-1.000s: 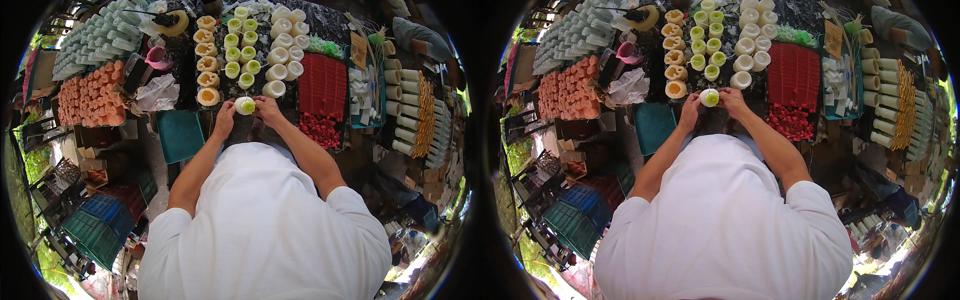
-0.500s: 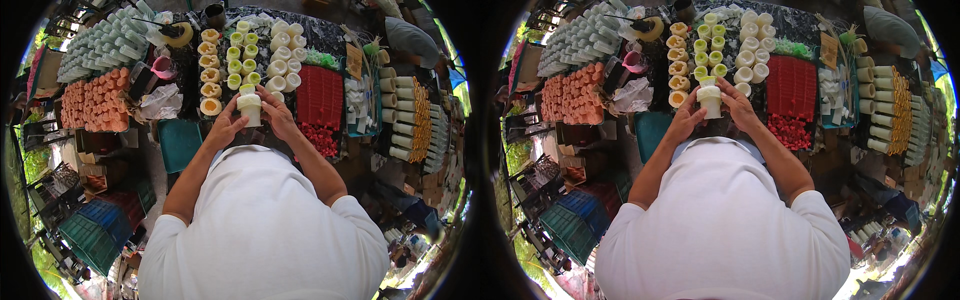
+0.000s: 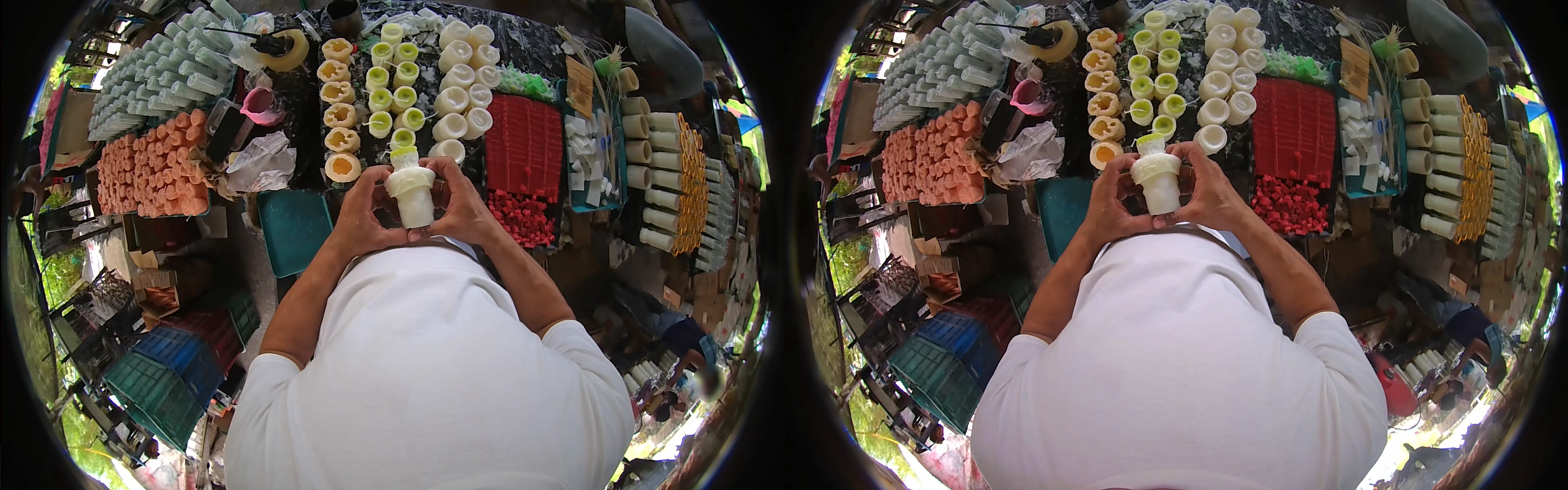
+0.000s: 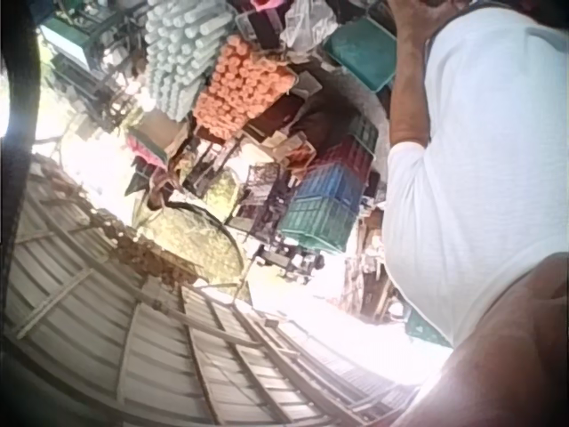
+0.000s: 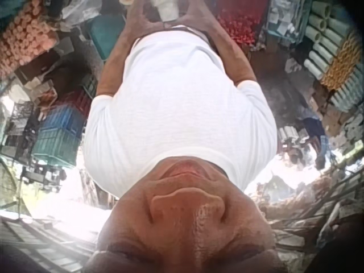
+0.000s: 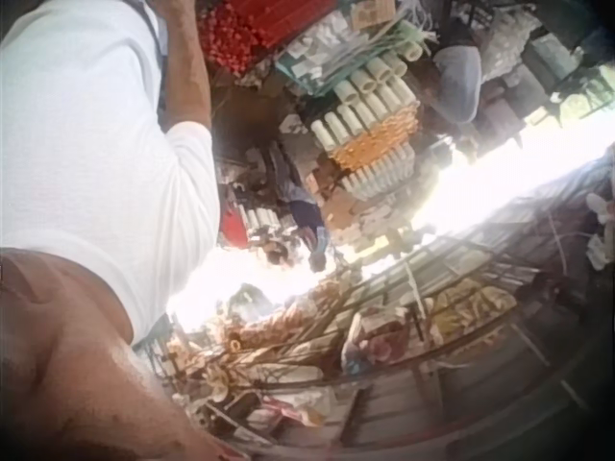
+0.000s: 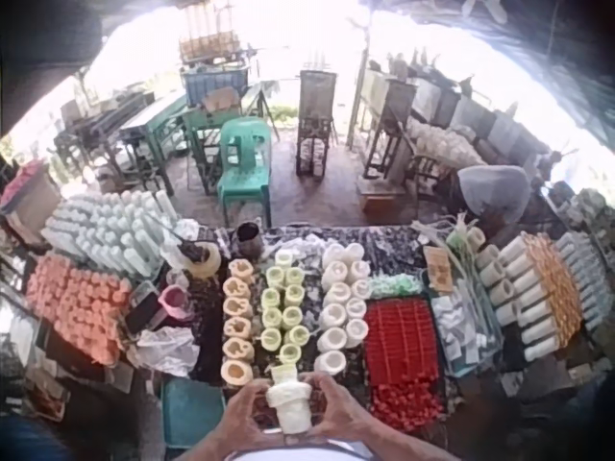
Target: The person assembles small cylindrical candle components by hand, stacking them into larger units. They then walk to a blue tub, dip one assembled unit into water, and return to continue stacking additional units on the table.
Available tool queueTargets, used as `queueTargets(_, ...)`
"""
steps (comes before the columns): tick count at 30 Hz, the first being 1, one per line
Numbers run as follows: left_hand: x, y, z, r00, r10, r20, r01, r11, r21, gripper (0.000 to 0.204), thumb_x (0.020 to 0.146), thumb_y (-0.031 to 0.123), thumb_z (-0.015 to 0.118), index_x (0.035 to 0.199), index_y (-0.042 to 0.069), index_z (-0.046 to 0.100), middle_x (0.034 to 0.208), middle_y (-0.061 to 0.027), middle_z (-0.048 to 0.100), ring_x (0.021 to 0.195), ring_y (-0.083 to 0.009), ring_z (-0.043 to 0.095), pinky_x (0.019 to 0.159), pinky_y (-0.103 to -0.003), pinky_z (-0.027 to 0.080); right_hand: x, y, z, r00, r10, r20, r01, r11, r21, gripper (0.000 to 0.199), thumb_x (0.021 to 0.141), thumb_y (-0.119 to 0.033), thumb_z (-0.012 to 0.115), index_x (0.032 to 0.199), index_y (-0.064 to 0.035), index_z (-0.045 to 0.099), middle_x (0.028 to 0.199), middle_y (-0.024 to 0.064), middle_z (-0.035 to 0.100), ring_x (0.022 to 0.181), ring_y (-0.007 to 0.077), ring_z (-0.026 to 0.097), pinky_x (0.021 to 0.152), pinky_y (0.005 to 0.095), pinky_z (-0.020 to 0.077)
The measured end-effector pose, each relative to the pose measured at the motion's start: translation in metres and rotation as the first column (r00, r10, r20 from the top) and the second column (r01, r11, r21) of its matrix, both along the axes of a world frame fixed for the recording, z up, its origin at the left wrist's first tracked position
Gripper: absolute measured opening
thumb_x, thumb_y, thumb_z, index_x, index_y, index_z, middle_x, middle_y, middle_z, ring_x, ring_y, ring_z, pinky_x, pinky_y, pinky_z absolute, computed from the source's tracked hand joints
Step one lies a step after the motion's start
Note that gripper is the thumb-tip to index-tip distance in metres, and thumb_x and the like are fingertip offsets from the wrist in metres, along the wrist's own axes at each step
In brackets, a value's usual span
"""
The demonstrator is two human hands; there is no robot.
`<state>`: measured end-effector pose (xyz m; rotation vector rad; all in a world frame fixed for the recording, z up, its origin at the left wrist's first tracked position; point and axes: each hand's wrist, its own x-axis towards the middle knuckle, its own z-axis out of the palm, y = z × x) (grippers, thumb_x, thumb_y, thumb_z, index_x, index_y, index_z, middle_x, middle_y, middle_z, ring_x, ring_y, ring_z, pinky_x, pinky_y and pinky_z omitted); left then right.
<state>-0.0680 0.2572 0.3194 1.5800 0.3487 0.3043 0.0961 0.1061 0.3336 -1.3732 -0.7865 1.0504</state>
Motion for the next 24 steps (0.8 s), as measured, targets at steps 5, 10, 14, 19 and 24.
queueTargets(5,-0.002,0.009,-0.005,0.996,-0.076,0.054,0.062,0.971,0.23,0.087,0.062,0.02,0.101,0.13,0.004,0.048,0.125,-0.0117,0.061,0.108,-0.0186,0.068,0.087,-0.033,0.06,0.004,0.001,0.013,0.994,0.024,0.106,-0.016,0.997,-0.077,0.095,0.054,-0.031,0.105,0.126,-0.0017,0.05,0.115,0.0113,0.065,0.107,0.0194,0.066,0.092,0.0363,0.0586)
queueTargets(10,-0.001,0.008,0.003,0.994,-0.11,-0.004,0.107,0.964,0.245,0.081,0.066,0.021,0.099,0.128,0.003,0.05,0.119,-0.0131,0.066,0.096,-0.0163,0.071,0.08,-0.031,0.059,0.006,0.005,0.028,0.948,0.08,0.307,-0.009,0.974,-0.226,0.085,0.053,-0.038,0.104,0.113,0.0,0.057,0.103,0.0135,0.068,0.098,0.0216,0.069,0.084,0.0356,0.0592)
queueTargets(14,0.003,0.007,0.004,0.996,-0.081,0.028,0.074,0.978,0.194,0.079,0.068,0.019,0.097,0.131,0.004,0.05,0.113,-0.0129,0.068,0.087,-0.0176,0.072,0.076,-0.031,0.06,0.012,0.003,0.03,0.897,0.134,0.421,-0.019,0.964,-0.266,0.085,0.051,-0.047,0.103,0.105,0.0002,0.058,0.095,0.014,0.068,0.089,0.0247,0.069,0.077,0.0366,0.0574)
queueTargets(19,0.001,0.0,-0.008,0.999,-0.004,-0.034,0.01,0.985,0.171,0.084,0.067,0.021,0.098,0.134,0.007,0.049,0.112,-0.0126,0.066,0.086,-0.0181,0.07,0.078,-0.032,0.059,0.017,0.004,0.027,0.87,0.146,0.472,-0.018,0.964,-0.265,0.086,0.051,-0.055,0.101,0.101,0.0005,0.058,0.092,0.0141,0.067,0.082,0.0269,0.068,0.073,0.0385,0.0542)
queueTargets(24,-0.002,0.003,-0.015,0.998,-0.046,-0.042,0.051,0.99,0.133,0.092,0.068,0.017,0.098,0.141,0.008,0.043,0.116,-0.0117,0.068,0.101,-0.0168,0.069,0.09,-0.034,0.058,0.011,0.004,0.018,0.89,0.136,0.434,-0.045,0.976,-0.213,0.082,0.054,-0.052,0.1,0.102,0.0,0.059,0.093,0.0137,0.067,0.085,0.0276,0.067,0.075,0.0397,0.0537)
